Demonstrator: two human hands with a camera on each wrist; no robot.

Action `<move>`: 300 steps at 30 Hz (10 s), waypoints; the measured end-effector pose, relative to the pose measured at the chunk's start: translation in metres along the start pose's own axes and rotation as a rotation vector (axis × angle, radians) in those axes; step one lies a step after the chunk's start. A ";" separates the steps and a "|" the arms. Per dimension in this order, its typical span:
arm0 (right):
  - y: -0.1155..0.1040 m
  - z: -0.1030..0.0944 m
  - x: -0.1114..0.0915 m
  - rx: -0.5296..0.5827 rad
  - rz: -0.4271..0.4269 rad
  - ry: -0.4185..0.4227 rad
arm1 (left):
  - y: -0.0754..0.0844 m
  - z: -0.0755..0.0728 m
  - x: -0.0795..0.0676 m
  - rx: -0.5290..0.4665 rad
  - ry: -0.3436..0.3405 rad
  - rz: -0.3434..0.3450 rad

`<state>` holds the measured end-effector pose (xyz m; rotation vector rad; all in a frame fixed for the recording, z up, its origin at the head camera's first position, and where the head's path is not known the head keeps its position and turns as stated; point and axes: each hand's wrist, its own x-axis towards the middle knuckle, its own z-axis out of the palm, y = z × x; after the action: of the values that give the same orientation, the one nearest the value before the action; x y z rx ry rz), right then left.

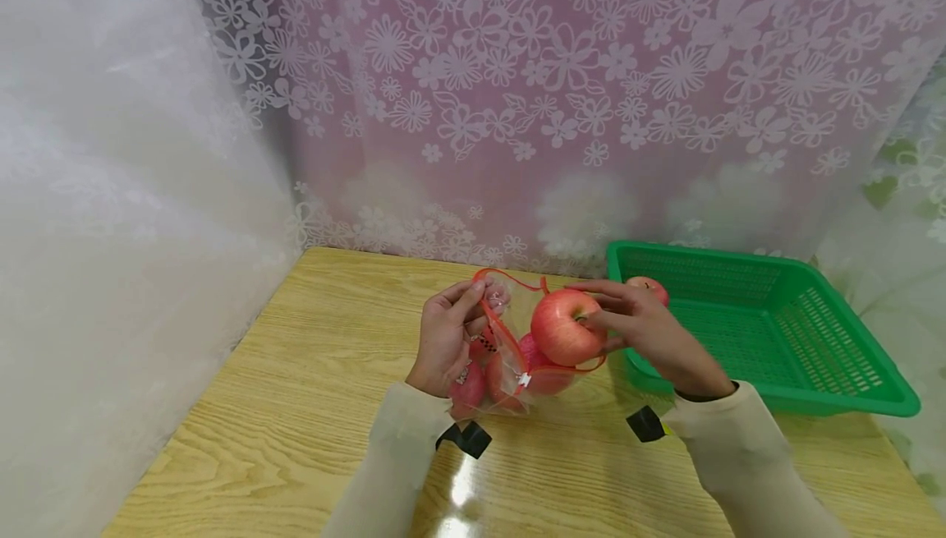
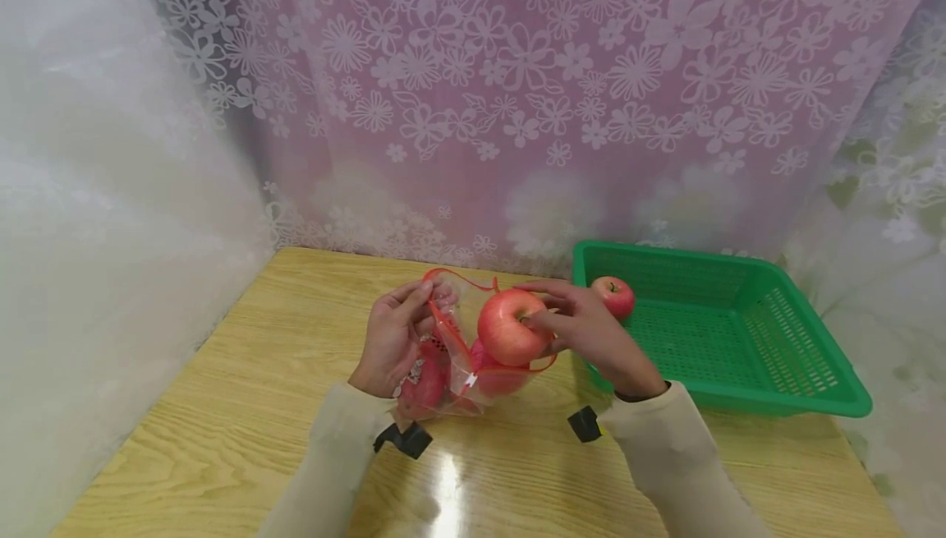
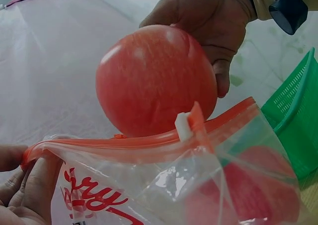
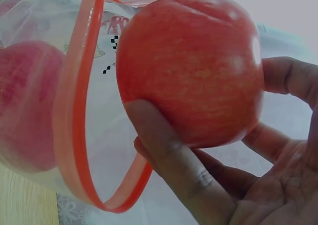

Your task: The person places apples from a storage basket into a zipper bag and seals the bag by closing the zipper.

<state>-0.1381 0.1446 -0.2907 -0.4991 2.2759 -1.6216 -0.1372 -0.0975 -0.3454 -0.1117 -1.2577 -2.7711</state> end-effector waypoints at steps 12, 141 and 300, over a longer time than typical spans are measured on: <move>-0.001 0.010 0.009 -0.051 0.027 0.044 | 0.000 0.002 0.000 0.022 0.006 -0.002; 0.051 -0.007 0.002 -0.151 0.058 0.119 | 0.005 0.001 0.001 0.005 0.074 0.011; 0.070 -0.092 -0.001 -0.208 0.043 0.363 | 0.009 -0.001 -0.011 0.021 -0.003 0.047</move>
<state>-0.1843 0.2439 -0.3280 -0.2100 2.7171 -1.5667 -0.1250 -0.1034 -0.3399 -0.1413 -1.2683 -2.7186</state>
